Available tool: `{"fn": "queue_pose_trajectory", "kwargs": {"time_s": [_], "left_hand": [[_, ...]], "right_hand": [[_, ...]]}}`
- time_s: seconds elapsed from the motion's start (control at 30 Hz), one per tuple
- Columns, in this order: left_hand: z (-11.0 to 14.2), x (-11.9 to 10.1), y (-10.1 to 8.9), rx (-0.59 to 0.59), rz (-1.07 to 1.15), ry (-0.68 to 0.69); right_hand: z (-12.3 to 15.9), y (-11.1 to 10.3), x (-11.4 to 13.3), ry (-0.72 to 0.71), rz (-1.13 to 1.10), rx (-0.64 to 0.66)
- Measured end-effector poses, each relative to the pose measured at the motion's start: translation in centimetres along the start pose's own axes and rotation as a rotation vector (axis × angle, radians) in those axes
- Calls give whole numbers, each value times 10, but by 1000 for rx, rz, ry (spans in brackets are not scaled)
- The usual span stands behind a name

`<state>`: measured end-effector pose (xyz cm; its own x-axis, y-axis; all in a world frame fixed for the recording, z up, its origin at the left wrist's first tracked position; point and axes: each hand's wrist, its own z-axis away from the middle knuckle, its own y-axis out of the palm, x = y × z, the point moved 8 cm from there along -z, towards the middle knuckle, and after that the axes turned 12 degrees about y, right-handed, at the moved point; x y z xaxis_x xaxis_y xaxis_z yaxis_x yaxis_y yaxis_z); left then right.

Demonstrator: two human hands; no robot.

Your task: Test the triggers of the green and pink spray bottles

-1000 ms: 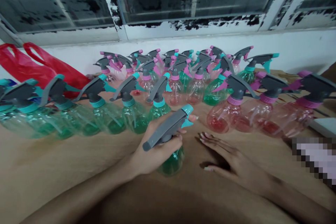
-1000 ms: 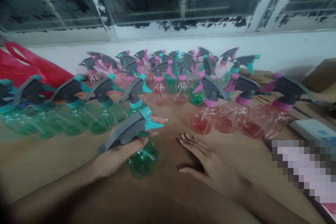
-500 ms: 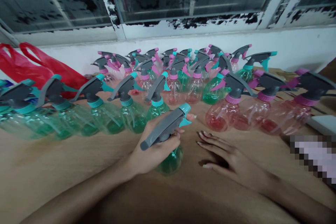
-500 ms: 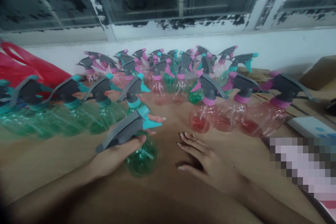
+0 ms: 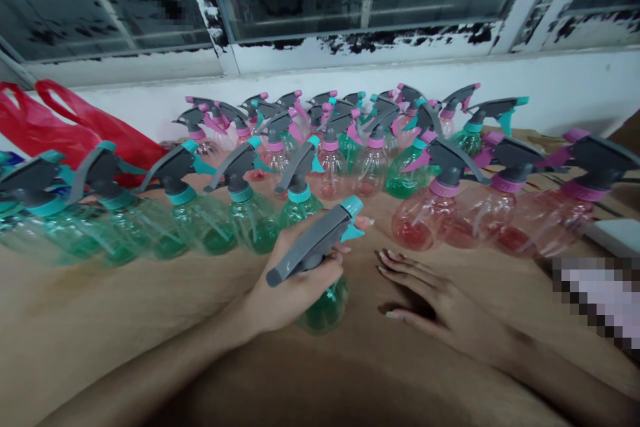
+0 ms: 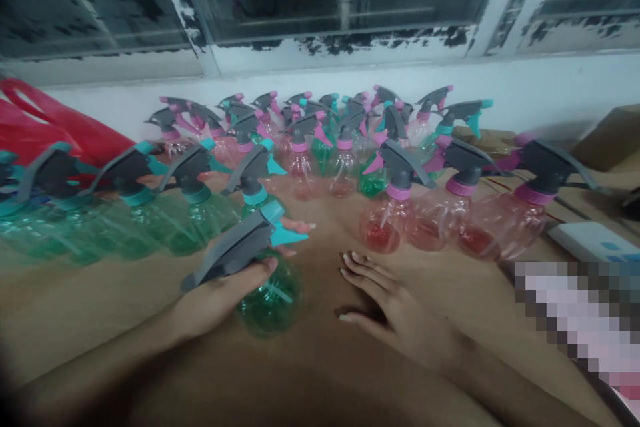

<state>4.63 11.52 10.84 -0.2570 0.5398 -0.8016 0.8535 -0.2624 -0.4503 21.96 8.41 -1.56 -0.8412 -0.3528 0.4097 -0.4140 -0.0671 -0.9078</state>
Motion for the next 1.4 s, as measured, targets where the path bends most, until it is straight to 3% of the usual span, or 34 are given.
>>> {"fn": "queue_pose_trajectory", "kwargs": {"time_s": [0.8,1.13,1.4], "left_hand": [[0,-5,1,25,-44,29],[6,10,-2,50,-89,-74],[11,17,-5,-4,-91,-125]], "right_hand": [[1,-2,1,11,-53,3],[0,-3,1,13,-69,-19],[0,-2,0,18,-63,-4]]}}
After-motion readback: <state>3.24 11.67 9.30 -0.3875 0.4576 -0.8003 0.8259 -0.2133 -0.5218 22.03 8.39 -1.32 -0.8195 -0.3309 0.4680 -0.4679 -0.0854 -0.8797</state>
